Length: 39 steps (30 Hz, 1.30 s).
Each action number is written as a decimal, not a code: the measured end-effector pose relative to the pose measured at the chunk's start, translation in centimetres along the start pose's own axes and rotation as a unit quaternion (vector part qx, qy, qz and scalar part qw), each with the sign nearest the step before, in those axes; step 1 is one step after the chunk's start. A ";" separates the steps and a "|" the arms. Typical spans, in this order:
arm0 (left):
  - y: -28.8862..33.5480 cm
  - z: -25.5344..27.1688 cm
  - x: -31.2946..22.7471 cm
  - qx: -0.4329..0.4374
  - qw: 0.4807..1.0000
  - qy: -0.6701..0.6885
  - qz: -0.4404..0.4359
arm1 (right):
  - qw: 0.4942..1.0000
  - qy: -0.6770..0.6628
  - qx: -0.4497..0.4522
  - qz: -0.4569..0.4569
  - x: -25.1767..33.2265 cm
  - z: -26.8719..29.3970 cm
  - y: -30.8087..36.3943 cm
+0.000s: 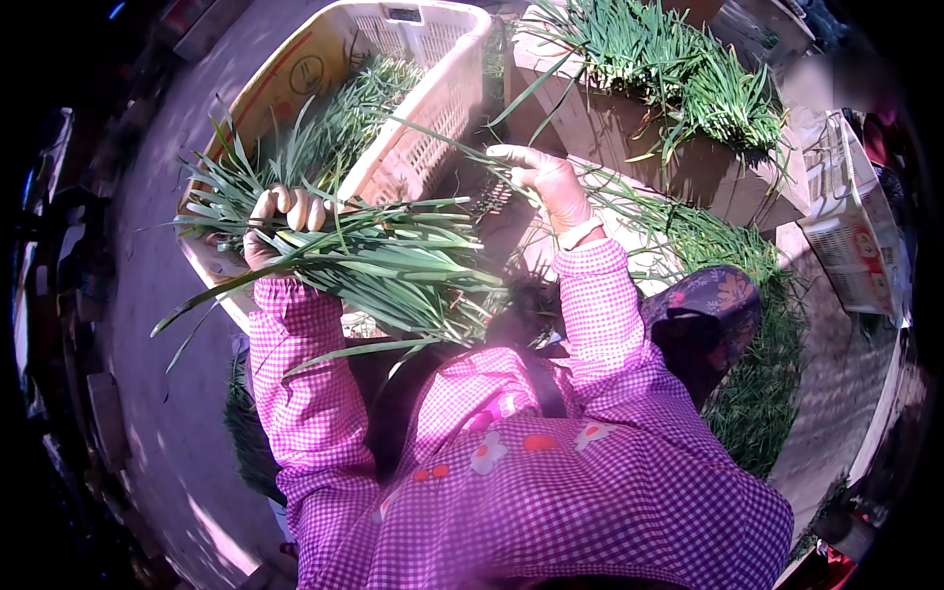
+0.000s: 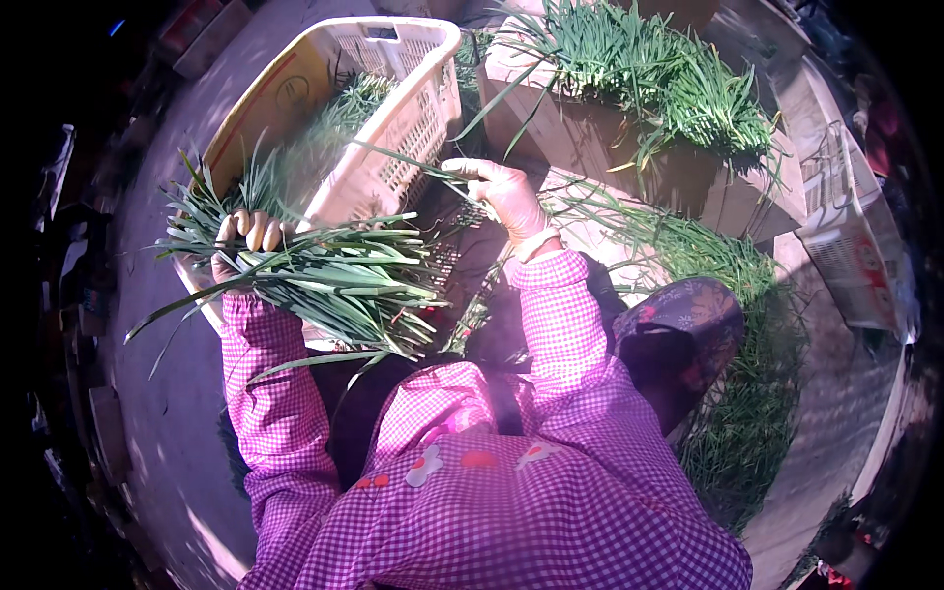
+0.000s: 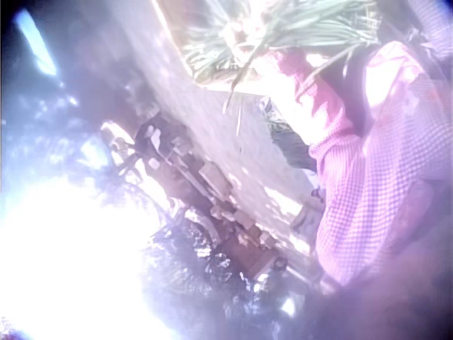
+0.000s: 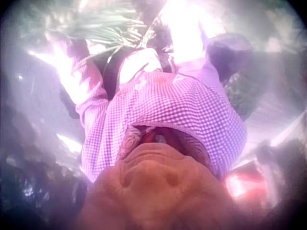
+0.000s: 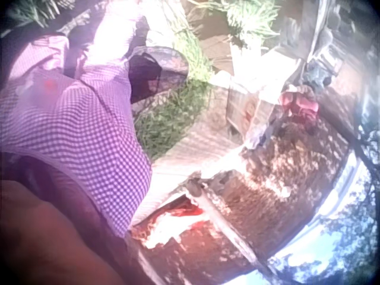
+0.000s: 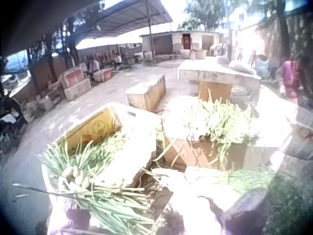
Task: The person sorts through bundles of green onions by hand, peeling away dry or damaged outer layers and placing the cleaned stalks into a plastic crate while moving a basket of produce aside.
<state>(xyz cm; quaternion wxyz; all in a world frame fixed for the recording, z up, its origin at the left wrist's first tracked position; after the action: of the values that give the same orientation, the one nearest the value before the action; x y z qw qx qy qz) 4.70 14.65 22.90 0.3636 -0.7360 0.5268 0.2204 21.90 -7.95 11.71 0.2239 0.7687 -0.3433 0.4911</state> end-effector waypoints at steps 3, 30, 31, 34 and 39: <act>-0.2 -0.2 -0.2 -0.009 0.999 0.049 -0.007 | 0.995 0.061 0.081 -0.016 0.6 -2.8 1.7; 0.7 1.4 -2.4 -0.116 0.993 -0.003 -0.026 | 0.832 -0.550 -0.018 0.069 1.9 5.8 3.1; 0.6 1.6 -2.3 -0.091 0.996 -0.005 -0.022 | 0.841 -0.536 -0.007 0.078 2.2 5.8 3.1; 0.5 1.6 -2.1 -0.069 0.997 -0.014 -0.029 | 0.866 -0.490 0.004 0.095 2.5 6.1 3.2; 0.2 0.9 -1.7 -0.040 0.998 -0.029 -0.029 | 0.888 -0.450 0.037 0.083 2.8 5.9 3.3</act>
<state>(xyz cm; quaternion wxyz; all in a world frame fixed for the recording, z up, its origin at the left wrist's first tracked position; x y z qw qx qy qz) 3.98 16.37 23.41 0.3552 -0.7584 0.4852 0.2515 23.75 -15.03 11.79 -0.0254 0.8836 -0.4515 0.1214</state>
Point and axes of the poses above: each hand's wrist, its own y-axis away from the middle knuckle, its own z-axis out of the back of the hand, x = y × z, the point moved 7 cm from there along -y, towards the middle knuckle, and after that the axes turned 7 degrees about -y, right-handed, at the moved point
